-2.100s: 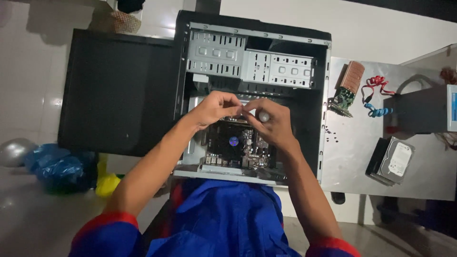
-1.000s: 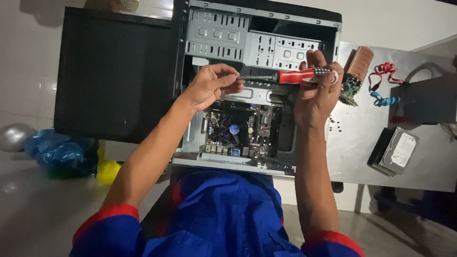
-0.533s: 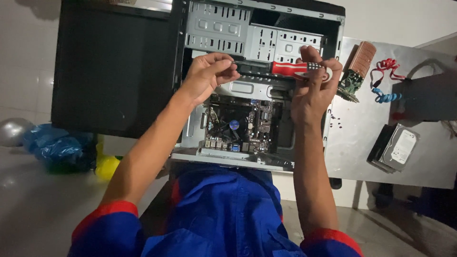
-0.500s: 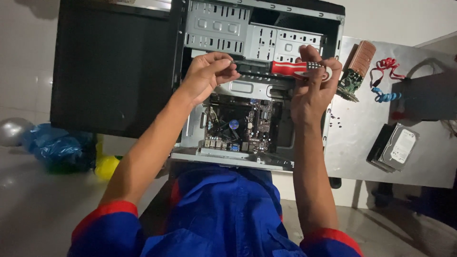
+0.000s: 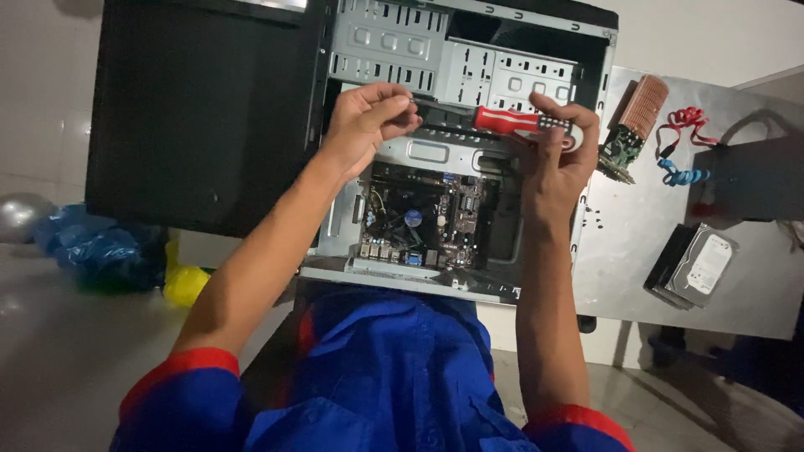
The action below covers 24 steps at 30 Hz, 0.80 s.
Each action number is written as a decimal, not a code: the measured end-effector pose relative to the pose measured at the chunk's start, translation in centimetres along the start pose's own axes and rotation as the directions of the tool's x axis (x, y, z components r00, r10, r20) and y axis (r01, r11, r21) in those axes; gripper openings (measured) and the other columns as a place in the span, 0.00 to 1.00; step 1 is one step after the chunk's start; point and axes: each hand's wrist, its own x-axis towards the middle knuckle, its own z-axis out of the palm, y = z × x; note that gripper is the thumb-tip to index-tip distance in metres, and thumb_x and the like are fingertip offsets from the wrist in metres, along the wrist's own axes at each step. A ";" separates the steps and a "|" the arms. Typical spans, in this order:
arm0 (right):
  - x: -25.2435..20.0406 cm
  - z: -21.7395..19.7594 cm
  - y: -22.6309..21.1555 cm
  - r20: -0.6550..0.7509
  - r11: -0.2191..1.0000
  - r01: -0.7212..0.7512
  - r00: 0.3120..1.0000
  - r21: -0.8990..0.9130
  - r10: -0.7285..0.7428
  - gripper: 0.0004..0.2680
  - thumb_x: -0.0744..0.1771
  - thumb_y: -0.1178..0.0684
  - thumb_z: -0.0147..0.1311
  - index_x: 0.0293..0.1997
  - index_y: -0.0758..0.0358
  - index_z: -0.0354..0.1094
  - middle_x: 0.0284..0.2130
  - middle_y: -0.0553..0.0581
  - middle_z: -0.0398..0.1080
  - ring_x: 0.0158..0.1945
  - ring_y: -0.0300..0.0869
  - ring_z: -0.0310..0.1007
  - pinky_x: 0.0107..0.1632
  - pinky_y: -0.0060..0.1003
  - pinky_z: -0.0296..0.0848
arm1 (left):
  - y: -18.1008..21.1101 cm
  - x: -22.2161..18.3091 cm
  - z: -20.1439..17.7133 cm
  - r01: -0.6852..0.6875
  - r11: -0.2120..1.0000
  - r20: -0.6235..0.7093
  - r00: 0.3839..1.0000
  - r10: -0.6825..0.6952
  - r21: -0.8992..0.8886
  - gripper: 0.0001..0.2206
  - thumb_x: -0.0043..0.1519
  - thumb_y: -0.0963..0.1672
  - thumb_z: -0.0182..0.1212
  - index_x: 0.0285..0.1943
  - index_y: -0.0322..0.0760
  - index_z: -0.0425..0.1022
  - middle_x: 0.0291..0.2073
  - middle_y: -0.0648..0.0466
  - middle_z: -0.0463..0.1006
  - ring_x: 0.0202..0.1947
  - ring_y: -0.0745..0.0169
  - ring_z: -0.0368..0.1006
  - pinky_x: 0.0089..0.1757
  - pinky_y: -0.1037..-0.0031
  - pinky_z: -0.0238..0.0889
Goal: Securing a motherboard into a computer case by manually placing and tightening screws with a screwdriver.
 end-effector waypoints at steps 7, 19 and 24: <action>-0.1 0.0 -0.6 0.068 0.999 -0.042 0.997 0.029 0.039 0.13 0.72 0.41 0.53 0.55 0.55 0.55 0.56 0.61 0.69 0.54 0.48 0.74 0.47 0.37 0.81 | 0.9 0.0 -0.5 0.055 0.998 0.068 0.996 -0.053 -0.028 0.06 0.64 0.42 0.62 0.45 0.32 0.77 0.35 0.49 0.78 0.40 0.59 0.79 0.52 0.63 0.80; -0.1 -0.7 -1.4 0.213 1.000 -0.010 0.977 -0.005 0.011 0.13 0.72 0.42 0.54 0.54 0.54 0.55 0.56 0.58 0.64 0.65 0.55 0.69 0.60 0.49 0.80 | 1.2 0.3 -0.4 0.135 0.991 0.025 0.991 -0.134 -0.026 0.08 0.62 0.41 0.64 0.46 0.30 0.77 0.34 0.47 0.79 0.38 0.59 0.79 0.49 0.65 0.81; -0.1 0.0 -1.3 0.051 0.994 -0.088 0.995 0.058 0.085 0.07 0.73 0.51 0.53 0.52 0.55 0.58 0.55 0.59 0.66 0.63 0.54 0.71 0.55 0.42 0.82 | 1.5 0.3 -0.3 0.101 0.995 0.047 0.994 -0.102 0.026 0.08 0.61 0.41 0.66 0.47 0.30 0.78 0.37 0.45 0.81 0.38 0.54 0.81 0.49 0.67 0.80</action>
